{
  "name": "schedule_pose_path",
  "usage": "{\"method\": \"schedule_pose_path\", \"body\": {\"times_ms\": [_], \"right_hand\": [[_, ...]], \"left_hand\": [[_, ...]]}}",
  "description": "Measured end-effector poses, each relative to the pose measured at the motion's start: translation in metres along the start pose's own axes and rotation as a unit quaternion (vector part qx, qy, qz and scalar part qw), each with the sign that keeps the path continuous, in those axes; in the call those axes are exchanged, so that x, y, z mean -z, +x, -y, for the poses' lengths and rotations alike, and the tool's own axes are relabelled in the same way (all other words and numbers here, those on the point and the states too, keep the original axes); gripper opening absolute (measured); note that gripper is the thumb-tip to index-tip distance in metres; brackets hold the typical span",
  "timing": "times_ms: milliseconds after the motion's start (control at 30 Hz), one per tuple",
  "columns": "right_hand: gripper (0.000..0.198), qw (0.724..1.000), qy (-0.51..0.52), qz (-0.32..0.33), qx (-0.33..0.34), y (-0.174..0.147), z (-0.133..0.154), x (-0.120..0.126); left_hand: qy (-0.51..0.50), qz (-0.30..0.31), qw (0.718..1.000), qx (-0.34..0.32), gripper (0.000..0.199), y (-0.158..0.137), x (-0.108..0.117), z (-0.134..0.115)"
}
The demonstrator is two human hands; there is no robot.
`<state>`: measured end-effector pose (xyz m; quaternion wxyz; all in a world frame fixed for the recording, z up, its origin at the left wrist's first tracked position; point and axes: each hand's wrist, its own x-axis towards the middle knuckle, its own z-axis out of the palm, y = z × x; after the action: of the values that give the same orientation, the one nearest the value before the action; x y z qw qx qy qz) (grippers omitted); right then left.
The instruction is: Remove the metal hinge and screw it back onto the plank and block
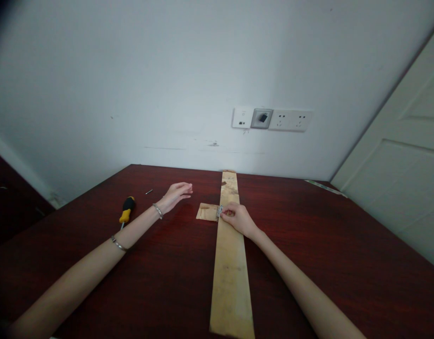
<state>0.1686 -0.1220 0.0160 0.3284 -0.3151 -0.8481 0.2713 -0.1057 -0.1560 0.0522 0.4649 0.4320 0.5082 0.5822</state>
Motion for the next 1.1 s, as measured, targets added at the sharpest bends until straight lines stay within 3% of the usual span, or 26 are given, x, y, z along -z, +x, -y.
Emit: {"method": "schedule_pose_path", "body": {"times_ms": [700,933,1100], "right_hand": [[0.015,1.000,-0.024,0.011,0.003,0.000,0.004,0.002],[0.027,0.998,0.035,0.014,-0.050,0.003,-0.004,0.010],[0.032,0.996,0.036,-0.036,-0.077,0.007,-0.012,0.025]], "left_hand": [[0.021,0.004,1.000,-0.014,0.042,-0.002,0.001,-0.002],[0.049,-0.001,0.998,-0.033,0.041,0.004,0.007,-0.013],[0.079,-0.007,0.995,-0.056,0.037,0.009,0.021,-0.027]]}}
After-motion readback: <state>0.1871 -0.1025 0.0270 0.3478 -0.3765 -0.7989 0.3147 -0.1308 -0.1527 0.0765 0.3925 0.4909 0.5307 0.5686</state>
